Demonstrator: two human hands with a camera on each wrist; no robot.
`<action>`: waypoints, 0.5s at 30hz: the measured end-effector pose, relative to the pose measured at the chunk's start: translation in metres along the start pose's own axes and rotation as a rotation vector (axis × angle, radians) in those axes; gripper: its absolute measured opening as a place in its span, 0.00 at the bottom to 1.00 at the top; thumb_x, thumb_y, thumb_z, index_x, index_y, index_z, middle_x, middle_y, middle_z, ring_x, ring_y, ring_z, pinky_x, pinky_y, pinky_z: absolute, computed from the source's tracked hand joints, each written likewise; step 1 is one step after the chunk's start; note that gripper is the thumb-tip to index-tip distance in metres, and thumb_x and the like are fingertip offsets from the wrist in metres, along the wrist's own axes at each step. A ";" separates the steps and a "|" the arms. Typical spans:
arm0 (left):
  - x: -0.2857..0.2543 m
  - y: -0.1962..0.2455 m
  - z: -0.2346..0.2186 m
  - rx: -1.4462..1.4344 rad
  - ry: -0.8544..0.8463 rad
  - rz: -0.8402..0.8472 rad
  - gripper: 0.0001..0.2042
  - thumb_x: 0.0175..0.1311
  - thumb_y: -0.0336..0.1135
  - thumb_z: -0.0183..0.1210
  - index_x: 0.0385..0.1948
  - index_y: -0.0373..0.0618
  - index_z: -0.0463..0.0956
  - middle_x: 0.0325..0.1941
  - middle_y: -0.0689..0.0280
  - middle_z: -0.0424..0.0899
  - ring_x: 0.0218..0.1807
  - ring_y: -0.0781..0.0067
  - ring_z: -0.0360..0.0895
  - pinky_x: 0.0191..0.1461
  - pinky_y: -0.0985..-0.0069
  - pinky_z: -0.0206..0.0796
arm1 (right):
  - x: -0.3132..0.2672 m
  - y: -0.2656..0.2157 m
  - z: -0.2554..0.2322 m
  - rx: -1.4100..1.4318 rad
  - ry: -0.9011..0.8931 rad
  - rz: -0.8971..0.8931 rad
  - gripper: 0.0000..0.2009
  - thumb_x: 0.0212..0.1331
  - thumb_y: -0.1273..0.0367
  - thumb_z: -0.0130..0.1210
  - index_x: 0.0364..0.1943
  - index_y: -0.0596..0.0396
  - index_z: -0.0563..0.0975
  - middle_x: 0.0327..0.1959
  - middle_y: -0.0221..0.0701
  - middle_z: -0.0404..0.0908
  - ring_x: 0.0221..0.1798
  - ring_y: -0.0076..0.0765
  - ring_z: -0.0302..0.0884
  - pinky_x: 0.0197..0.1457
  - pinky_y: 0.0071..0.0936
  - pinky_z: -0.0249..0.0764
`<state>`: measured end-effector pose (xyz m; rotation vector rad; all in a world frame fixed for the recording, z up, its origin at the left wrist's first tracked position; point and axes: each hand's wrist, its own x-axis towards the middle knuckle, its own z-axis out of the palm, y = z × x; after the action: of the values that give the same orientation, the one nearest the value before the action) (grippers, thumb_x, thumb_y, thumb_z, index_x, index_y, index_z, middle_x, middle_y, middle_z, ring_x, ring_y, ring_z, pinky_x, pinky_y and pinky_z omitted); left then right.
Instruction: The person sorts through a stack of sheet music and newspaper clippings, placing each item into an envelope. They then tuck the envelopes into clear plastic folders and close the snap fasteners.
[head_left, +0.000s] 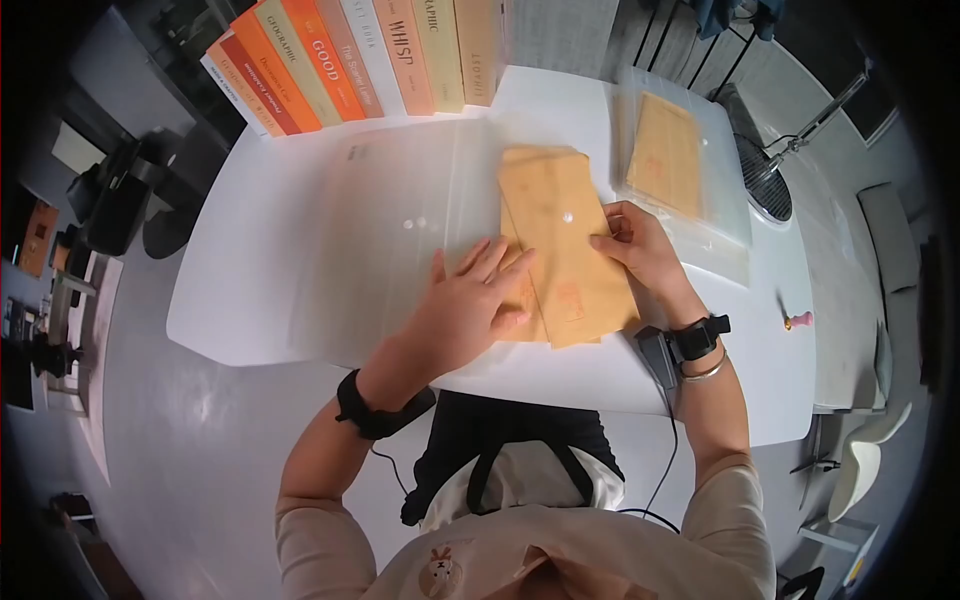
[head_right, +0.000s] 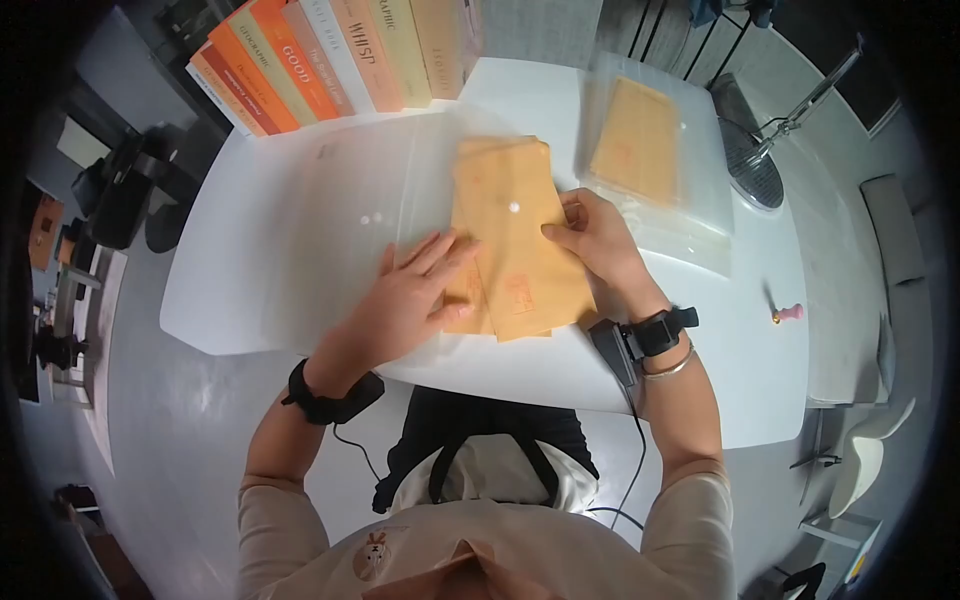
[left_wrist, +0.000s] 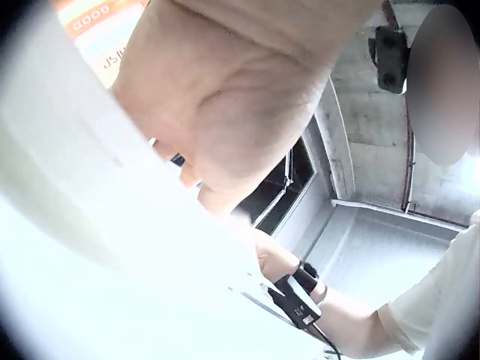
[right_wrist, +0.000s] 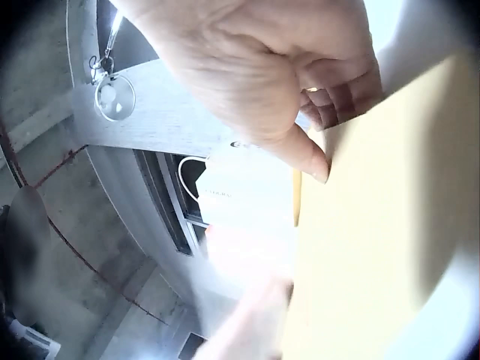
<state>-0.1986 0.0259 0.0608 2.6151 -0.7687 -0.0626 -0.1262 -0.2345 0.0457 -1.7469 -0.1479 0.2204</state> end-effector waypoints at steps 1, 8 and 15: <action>0.000 0.001 0.002 0.000 0.000 -0.018 0.30 0.64 0.41 0.54 0.68 0.53 0.55 0.70 0.52 0.57 0.72 0.51 0.52 0.71 0.47 0.39 | -0.001 -0.001 0.002 0.108 -0.012 0.006 0.16 0.53 0.72 0.60 0.45 0.63 0.73 0.36 0.37 0.79 0.36 0.29 0.78 0.38 0.25 0.74; 0.000 -0.003 0.019 -0.041 0.054 -0.018 0.32 0.64 0.43 0.54 0.67 0.41 0.53 0.72 0.55 0.54 0.74 0.55 0.49 0.70 0.39 0.32 | -0.018 -0.022 0.017 -0.361 0.054 -0.140 0.25 0.53 0.70 0.60 0.55 0.67 0.68 0.38 0.44 0.79 0.40 0.36 0.79 0.44 0.30 0.73; 0.000 -0.003 0.020 -0.112 0.083 -0.026 0.32 0.64 0.42 0.55 0.67 0.40 0.53 0.72 0.53 0.54 0.74 0.57 0.49 0.72 0.43 0.29 | -0.025 -0.013 0.033 -0.237 0.096 -0.293 0.26 0.56 0.72 0.58 0.59 0.64 0.66 0.40 0.36 0.79 0.39 0.29 0.76 0.43 0.28 0.73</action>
<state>-0.2001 0.0206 0.0413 2.5049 -0.6831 -0.0047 -0.1575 -0.2056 0.0543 -1.9409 -0.3689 -0.0996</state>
